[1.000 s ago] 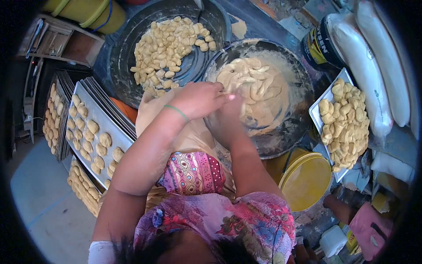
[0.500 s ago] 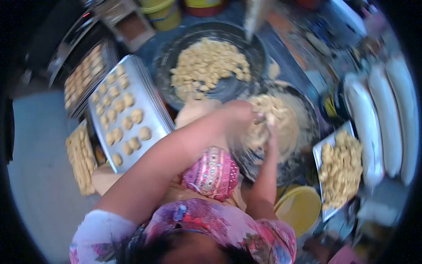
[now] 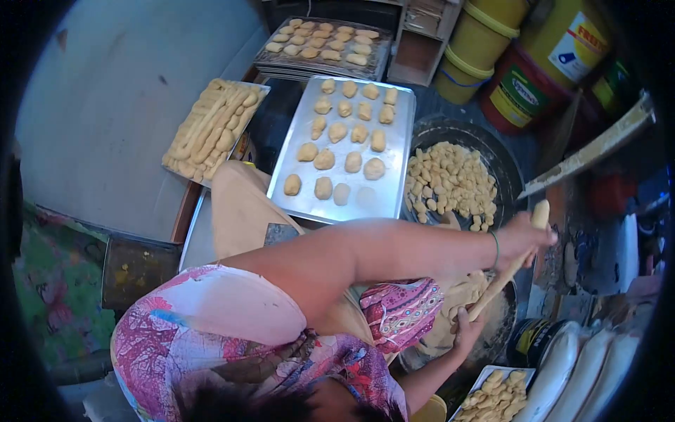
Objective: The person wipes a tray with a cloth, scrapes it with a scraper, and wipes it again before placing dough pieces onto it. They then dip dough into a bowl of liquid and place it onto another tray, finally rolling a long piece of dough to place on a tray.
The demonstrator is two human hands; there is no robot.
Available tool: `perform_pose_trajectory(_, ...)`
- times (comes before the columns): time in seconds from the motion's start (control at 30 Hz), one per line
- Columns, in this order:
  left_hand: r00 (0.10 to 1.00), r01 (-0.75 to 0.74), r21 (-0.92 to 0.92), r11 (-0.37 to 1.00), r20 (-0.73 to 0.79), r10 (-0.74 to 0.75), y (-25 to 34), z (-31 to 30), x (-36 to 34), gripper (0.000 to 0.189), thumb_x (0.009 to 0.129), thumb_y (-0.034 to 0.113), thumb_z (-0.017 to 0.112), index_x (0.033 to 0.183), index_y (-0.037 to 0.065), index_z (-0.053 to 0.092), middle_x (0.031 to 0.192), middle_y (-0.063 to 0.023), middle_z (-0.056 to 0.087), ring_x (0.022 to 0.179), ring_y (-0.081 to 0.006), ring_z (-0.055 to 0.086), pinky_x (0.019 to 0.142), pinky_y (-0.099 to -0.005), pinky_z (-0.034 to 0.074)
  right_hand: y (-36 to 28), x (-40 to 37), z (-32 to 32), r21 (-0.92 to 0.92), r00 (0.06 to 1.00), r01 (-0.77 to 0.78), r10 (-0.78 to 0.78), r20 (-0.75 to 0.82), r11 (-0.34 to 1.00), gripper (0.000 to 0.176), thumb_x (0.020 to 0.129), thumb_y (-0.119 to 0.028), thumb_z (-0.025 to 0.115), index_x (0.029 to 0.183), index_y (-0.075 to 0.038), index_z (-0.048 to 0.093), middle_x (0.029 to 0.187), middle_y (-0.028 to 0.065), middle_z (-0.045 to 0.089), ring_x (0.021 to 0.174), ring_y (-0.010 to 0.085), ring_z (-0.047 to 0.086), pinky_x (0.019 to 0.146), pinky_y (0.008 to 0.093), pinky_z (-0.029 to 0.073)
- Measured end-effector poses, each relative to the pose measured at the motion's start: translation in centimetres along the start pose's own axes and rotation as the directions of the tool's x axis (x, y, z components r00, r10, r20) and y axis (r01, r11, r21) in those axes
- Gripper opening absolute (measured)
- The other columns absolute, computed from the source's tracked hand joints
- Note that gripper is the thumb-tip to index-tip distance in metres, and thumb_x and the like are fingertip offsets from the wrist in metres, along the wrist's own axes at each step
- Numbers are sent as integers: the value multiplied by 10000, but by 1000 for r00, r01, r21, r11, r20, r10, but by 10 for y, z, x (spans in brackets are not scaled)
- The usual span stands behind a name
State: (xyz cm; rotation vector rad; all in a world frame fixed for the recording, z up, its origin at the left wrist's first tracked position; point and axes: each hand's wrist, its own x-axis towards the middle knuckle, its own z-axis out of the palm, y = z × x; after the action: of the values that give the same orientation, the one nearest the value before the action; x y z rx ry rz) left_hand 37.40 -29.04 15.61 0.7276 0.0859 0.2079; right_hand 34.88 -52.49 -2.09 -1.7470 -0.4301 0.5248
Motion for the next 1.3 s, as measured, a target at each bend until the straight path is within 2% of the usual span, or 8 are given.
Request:
perform_pose_trajectory(0.13, 988, -139, -42, 989, -80, 135, 117, -55, -57, 245, 817, 153, 699, 899, 53, 491, 682, -54, 549, 505, -159, 560, 439, -313, 501, -80, 15, 18, 170, 974, 90, -123, 190, 981, 582, 723, -379, 803, 1086, -18, 527, 681, -7, 509, 497, 64, 467, 429, 198, 367)
perform_pose_trajectory(0.23, 931, -350, 439, 828, 65, 359, 206, -138, -108, 251, 827, 218, 712, 939, 30, 589, 804, -78, 628, 674, -174, 636, 630, -315, 538, -159, 38, 65, 163, 929, 124, -172, 329, 979, 744, 727, -551, 741, 1178, -11, 499, 659, -24, 478, 456, 37, 396, 395, 174, 291)
perform_pose_trajectory(0.33, 916, -141, 829, 541, -97, 388, 294, -218, -207, 337, 798, 309, 745, 970, 56, 604, 876, -68, 628, 745, -129, 632, 568, -251, 520, -234, 71, 152, 144, 857, 156, -207, 472, 977, 728, 810, -481, 668, 1332, -38, 421, 775, -10, 484, 529, 11, 368, 421, 140, 243)
perform_pose_trajectory(0.53, 648, -164, 772, 614, -385, 657, 391, -385, -385, 295, 850, 105, 670, 1089, -6, 537, 952, -117, 587, 840, -197, 642, 682, -280, 595, -332, 126, 411, 314, 429, -183, -212, 878, 932, 551, 878, -140, 589, 1374, -31, 374, 1029, 98, 568, 750, 110, 529, 617, 211, 463)
perform_pose_trajectory(0.83, 5, 3, 860, 511, -511, 860, 415, -551, -508, 286, 839, 92, 673, 1069, -52, 582, 962, -136, 622, 894, -216, 640, 735, -306, 560, -337, 141, 782, 270, 471, -149, -172, 865, 951, 444, 948, -84, 496, 1364, -5, 361, 1015, 97, 566, 768, 137, 547, 692, 284, 512)
perform_pose_trajectory(1.03, 181, 706, 697, 128, -352, 918, 377, -595, -510, 299, 802, 222, 670, 1036, 34, 676, 981, -223, 653, 934, -345, 625, 853, -391, 479, -287, 132, 896, 205, 459, 47, -204, 865, 978, 474, 923, -42, 502, 1368, 18, 352, 1008, 107, 565, 767, 156, 549, 682, 313, 505)
perform_pose_trajectory(1.23, 263, 846, 533, 14, -439, 859, 383, -579, -508, 302, 842, 256, 623, 1064, 55, 664, 928, -189, 670, 913, -323, 632, 855, -425, 425, -256, 140, 959, 249, 440, 507, -496, 748, 825, 470, 915, -100, 531, 1362, -18, 409, 1167, 104, 555, 918, 185, 561, 824, 318, 485)
perform_pose_trajectory(1.3, 250, 783, 610, 120, -486, 838, 384, -577, -511, 327, 864, 279, 605, 1082, 39, 651, 943, -205, 666, 946, -350, 622, 859, -422, 452, -249, 139, 974, 74, 280, 652, -330, 901, 754, 520, 890, -154, 563, 1370, -22, 414, 1177, 122, 570, 965, 214, 563, 854, 341, 478)
